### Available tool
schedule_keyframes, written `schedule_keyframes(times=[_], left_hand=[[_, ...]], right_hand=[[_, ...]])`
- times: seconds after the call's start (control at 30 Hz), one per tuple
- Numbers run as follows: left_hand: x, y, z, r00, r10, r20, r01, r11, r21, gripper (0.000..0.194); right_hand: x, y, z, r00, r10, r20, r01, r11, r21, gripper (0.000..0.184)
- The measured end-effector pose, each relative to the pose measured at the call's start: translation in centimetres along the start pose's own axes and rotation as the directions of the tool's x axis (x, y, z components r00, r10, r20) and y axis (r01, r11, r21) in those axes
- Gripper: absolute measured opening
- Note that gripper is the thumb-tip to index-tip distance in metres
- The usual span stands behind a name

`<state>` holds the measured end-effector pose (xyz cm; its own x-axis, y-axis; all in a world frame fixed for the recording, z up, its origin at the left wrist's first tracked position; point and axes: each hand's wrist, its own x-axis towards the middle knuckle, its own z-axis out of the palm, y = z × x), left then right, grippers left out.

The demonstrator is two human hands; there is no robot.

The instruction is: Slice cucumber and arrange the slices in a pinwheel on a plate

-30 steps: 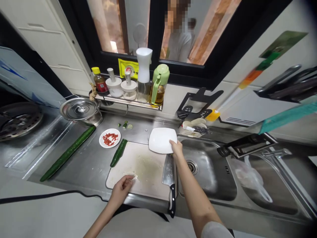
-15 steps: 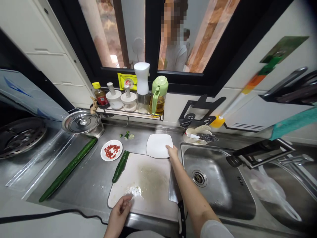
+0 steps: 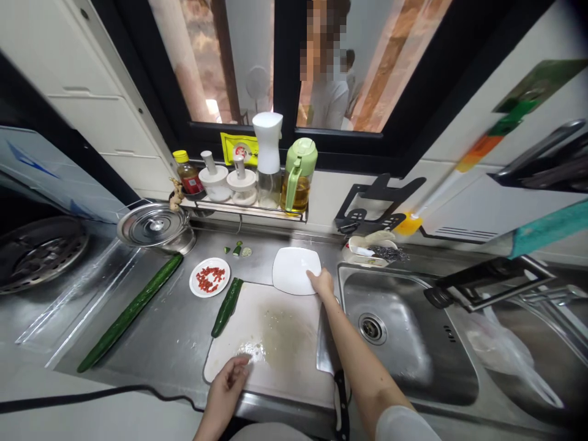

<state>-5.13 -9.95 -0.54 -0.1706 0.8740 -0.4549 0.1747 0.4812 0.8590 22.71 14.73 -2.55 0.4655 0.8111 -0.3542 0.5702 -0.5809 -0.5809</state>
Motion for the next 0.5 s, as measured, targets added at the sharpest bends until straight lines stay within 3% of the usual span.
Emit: schedule_keyframes(times=[0.17, 0.5], left_hand=[[0.1, -0.6, -0.4, 1.0, 0.006, -0.002, -0.006, 1.0, -0.01, 0.062], [-0.1, -1.1, -1.1, 0.999, 0.036, 0.017, -0.036, 0.999, -0.007, 0.058]], right_hand=[[-0.2, -0.8, -0.9, 0.994, 0.03, 0.103, 0.014, 0.919, -0.393, 0.061], [-0.3, -2.5, -2.2, 0.991, 0.007, 0.136, 0.067, 0.844, -0.533, 0.064]])
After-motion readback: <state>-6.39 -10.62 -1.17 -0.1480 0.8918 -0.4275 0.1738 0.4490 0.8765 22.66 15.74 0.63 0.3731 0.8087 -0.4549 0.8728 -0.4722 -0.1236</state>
